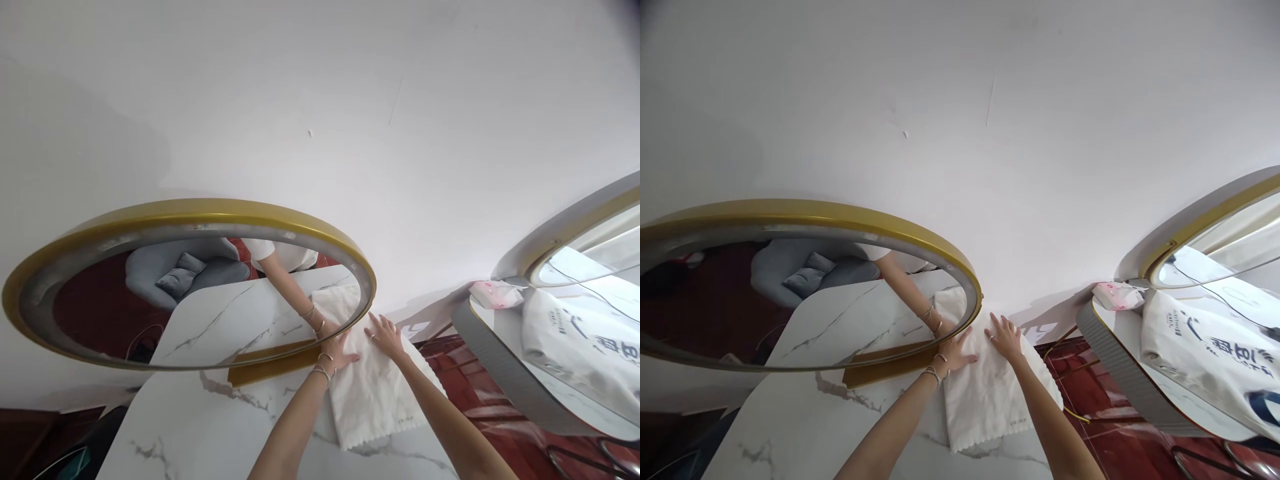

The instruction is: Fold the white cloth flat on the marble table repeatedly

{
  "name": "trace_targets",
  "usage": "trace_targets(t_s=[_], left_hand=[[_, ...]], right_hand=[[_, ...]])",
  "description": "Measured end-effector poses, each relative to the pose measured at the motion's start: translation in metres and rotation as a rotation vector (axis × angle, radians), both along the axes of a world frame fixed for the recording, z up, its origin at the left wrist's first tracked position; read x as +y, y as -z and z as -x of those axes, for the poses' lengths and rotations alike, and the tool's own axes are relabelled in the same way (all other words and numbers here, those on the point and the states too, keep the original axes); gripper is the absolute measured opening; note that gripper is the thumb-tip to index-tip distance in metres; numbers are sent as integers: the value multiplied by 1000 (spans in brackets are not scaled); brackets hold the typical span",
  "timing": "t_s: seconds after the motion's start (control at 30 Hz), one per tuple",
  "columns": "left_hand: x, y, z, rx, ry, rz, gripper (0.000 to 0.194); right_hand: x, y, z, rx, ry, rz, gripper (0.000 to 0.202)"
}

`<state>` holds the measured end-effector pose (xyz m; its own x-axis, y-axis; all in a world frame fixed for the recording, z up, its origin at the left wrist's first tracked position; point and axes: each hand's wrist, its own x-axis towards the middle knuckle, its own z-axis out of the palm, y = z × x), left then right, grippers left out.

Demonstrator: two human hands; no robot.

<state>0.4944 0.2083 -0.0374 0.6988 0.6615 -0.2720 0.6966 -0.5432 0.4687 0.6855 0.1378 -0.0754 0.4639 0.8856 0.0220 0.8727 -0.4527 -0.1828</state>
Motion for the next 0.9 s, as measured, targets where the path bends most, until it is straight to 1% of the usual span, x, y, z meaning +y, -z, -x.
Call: trace_targets(t_s=[0.07, 0.13, 0.23, 0.3, 0.4, 0.5, 0.6, 0.7, 0.83, 0.9], left_hand=[[-3, 0, 0, 1, -9, -8, 88], [-10, 1, -2, 13, -33, -13, 90], [-24, 5, -4, 26, -58, -53, 100], [-37, 8, -2, 21, -36, -93, 107], [-59, 11, 10, -19, 45, -97, 113], [-85, 15, 26, -91, 114, -84, 114], [-109, 21, 43, -160, 160, -121, 112], [-125, 30, 58, -205, 201, -176, 111], [-140, 37, 75, -274, 234, -274, 108], [-152, 38, 83, -315, 244, -318, 97]], right_hand=[[0, 4, 6, -9, 4, 0, 55], [-6, 7, 12, -48, 13, -33, 54], [-22, 10, 19, -81, 23, -57, 53], [-35, 11, 23, -94, 15, -60, 53], [-63, 13, 34, -129, -5, -77, 54], [-100, 16, 51, -165, -12, -114, 56], [-140, 19, 71, -182, 0, -157, 58], [-174, 21, 89, -188, 14, -189, 60], [-207, 27, 107, -201, 15, -212, 63], [-219, 31, 114, -214, 24, -230, 65]])
